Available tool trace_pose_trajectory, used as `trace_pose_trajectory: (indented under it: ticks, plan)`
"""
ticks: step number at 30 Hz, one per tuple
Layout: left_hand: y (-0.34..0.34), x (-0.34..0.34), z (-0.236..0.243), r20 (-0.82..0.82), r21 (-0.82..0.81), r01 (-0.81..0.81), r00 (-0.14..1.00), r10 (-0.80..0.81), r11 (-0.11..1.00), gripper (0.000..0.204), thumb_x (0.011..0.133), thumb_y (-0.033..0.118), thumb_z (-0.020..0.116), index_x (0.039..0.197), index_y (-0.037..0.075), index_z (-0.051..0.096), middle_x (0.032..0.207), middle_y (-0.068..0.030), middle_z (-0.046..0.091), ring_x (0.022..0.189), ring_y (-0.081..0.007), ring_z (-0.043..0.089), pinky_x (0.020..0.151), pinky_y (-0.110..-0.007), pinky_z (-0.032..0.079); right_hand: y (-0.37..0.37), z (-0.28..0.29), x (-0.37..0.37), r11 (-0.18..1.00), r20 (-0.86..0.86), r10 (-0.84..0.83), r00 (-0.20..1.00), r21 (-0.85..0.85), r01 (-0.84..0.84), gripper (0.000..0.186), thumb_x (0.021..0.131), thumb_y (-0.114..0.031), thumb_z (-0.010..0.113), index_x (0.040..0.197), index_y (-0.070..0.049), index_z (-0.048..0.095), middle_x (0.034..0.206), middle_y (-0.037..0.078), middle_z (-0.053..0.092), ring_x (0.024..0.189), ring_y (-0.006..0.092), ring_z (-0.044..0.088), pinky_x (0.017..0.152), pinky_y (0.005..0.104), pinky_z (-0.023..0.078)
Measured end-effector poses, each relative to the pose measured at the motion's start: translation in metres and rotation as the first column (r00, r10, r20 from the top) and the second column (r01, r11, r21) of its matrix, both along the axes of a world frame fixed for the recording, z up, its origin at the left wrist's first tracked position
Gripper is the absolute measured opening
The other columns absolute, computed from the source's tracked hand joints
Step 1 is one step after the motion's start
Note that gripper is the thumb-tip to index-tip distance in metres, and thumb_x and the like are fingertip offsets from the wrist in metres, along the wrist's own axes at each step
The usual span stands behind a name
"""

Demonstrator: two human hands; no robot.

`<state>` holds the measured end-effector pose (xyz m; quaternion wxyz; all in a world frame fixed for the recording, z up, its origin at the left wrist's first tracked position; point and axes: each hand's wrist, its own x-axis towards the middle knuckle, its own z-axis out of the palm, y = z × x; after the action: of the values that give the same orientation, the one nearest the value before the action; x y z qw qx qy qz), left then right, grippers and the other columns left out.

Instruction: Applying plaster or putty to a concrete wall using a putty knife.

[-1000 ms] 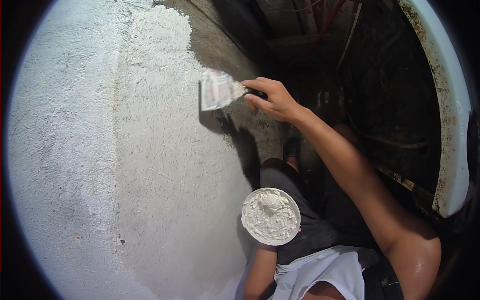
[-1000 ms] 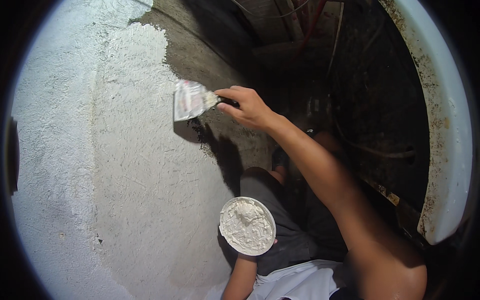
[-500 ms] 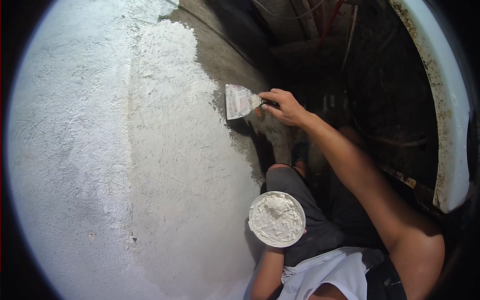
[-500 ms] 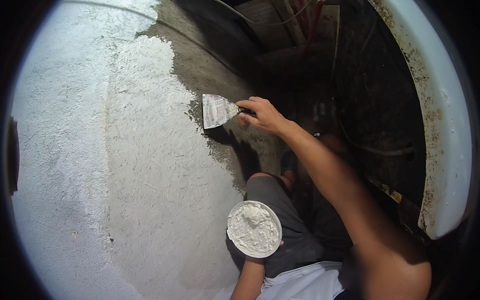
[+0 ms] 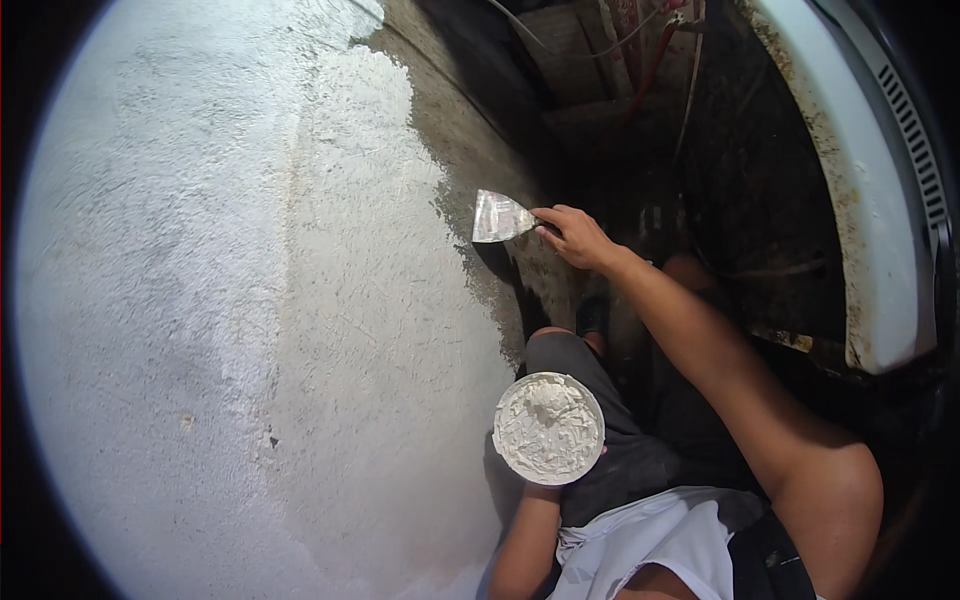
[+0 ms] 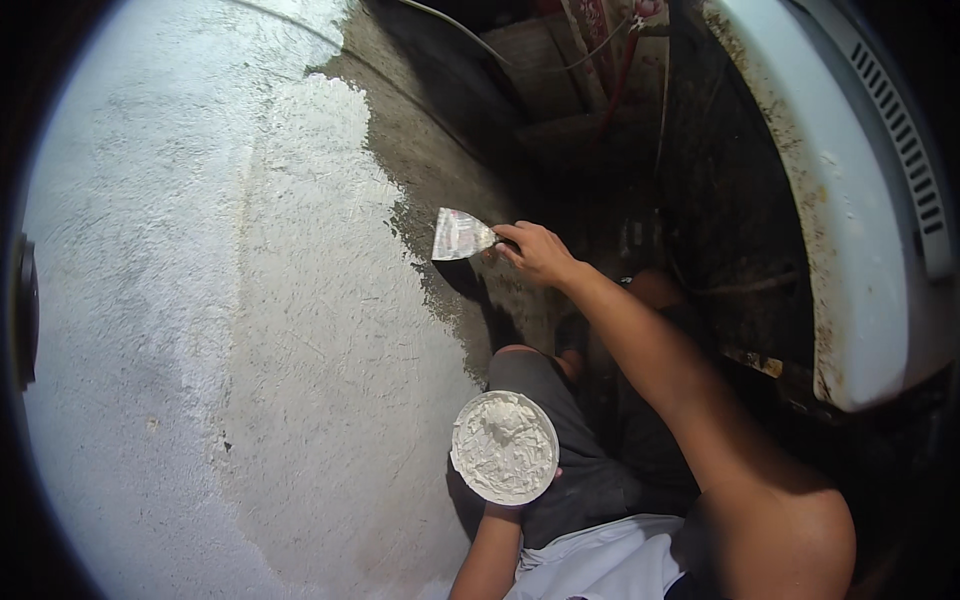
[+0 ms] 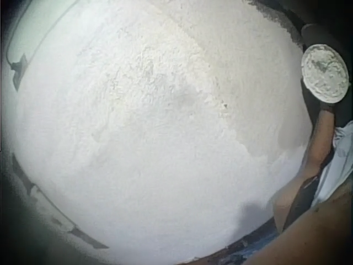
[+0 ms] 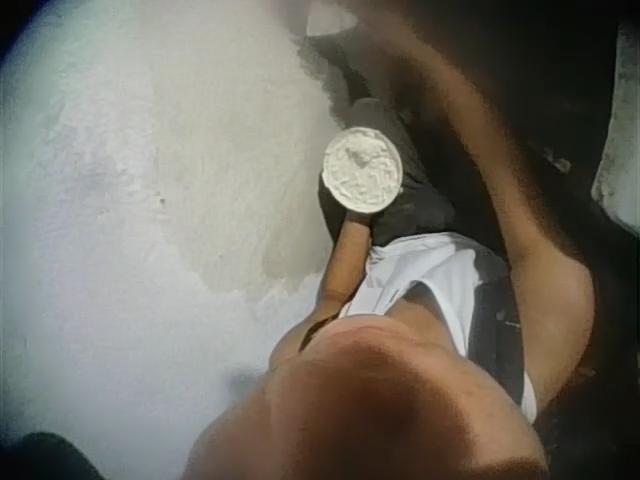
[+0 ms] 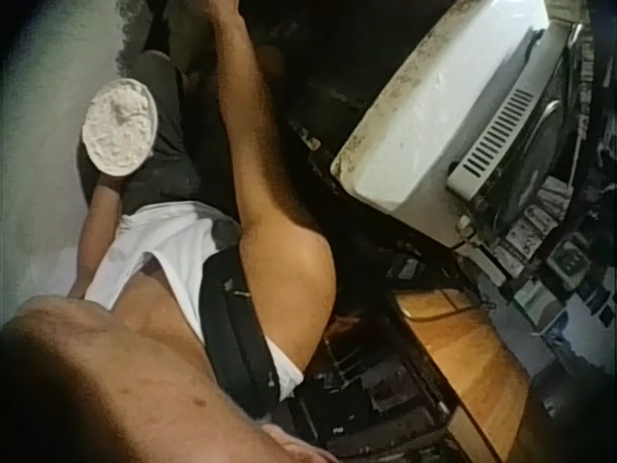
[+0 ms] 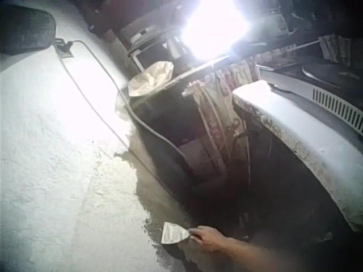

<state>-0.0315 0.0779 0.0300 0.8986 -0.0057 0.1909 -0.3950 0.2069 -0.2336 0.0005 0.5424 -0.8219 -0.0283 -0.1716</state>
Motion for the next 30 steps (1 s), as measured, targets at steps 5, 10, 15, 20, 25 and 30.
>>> trace_pose_trajectory:
  ticks: [5, 10, 15, 20, 25, 30]
  plan:
    - [-0.030, 0.002, 0.031, 0.212, 0.611, 0.080, 0.942, -0.261, 0.787, 0.093, 0.087, 0.082, 0.052, 0.159, 0.024, 0.042, 0.166, -0.0076, 0.037, 0.154, -0.0412, 0.029, 0.120, -0.075, 0.020, -0.042, 0.003, -0.031, 0.996, -0.284, 0.029, 0.958, 0.087, -0.005, 0.042, 0.110, -0.037, 0.049, 0.123, -0.001, 0.067, 0.072, 0.011, 0.066, 0.063, 0.0211, 0.064, 0.062, 0.0349, 0.052]
    - [-0.015, -0.011, 0.023, 0.069, -0.016, 0.001, 0.998, 0.000, 1.000, 0.089, 0.094, 0.082, 0.036, 0.162, 0.024, 0.035, 0.169, -0.0095, 0.032, 0.153, -0.0449, 0.028, 0.114, -0.082, 0.022, -0.048, 0.058, -0.098, 0.530, -0.373, 0.551, 0.747, 0.848, 0.032, 0.058, 0.114, -0.046, 0.031, 0.117, -0.002, 0.068, 0.065, 0.007, 0.065, 0.038, 0.0123, 0.044, 0.037, 0.0259, 0.033]
    - [-0.025, -0.008, 0.039, 0.229, 0.041, -0.081, 0.971, 0.070, 0.996, 0.091, 0.092, 0.083, 0.037, 0.163, 0.025, 0.034, 0.170, -0.0095, 0.028, 0.155, -0.0443, 0.024, 0.114, -0.083, 0.018, -0.039, 0.095, -0.184, 0.560, -0.359, 0.494, 0.792, 0.828, 0.026, 0.059, 0.115, -0.044, 0.029, 0.109, 0.002, 0.065, 0.061, 0.011, 0.064, 0.036, 0.0151, 0.046, 0.037, 0.0265, 0.037]
    - [-0.043, -0.002, 0.041, 0.344, 0.357, -0.201, 0.936, 0.072, 0.912, 0.087, 0.096, 0.080, 0.032, 0.161, 0.022, 0.036, 0.169, -0.0066, 0.032, 0.154, -0.0350, 0.031, 0.124, -0.057, 0.029, -0.026, 0.117, -0.261, 0.854, -0.456, 0.171, 0.874, 0.510, 0.098, 0.037, 0.113, -0.031, 0.044, 0.103, -0.001, 0.063, 0.063, 0.008, 0.064, 0.035, 0.0133, 0.045, 0.036, 0.0264, 0.035]
    - [-0.077, 0.003, 0.049, 0.412, 0.301, -0.364, 0.883, 0.224, 0.881, 0.089, 0.095, 0.082, 0.036, 0.160, 0.022, 0.038, 0.166, -0.0075, 0.036, 0.150, -0.0354, 0.037, 0.121, -0.058, 0.034, -0.020, 0.150, -0.302, 1.000, -0.402, -0.001, 0.915, 0.023, 0.011, 0.022, 0.104, -0.019, 0.060, 0.108, 0.002, 0.063, 0.072, 0.015, 0.068, 0.060, 0.0239, 0.068, 0.057, 0.0352, 0.051]
    - [-0.071, 0.009, 0.045, 0.314, 0.100, -0.220, 0.932, 0.179, 0.970, 0.090, 0.094, 0.082, 0.036, 0.159, 0.020, 0.040, 0.161, -0.0089, 0.042, 0.146, -0.0365, 0.042, 0.119, -0.057, 0.037, -0.012, 0.161, -0.317, 0.947, -0.065, -0.103, 0.993, -0.310, 0.078, 0.022, 0.091, -0.013, 0.076, 0.106, 0.002, 0.069, 0.092, 0.018, 0.073, 0.084, 0.0353, 0.073, 0.071, 0.0383, 0.057]
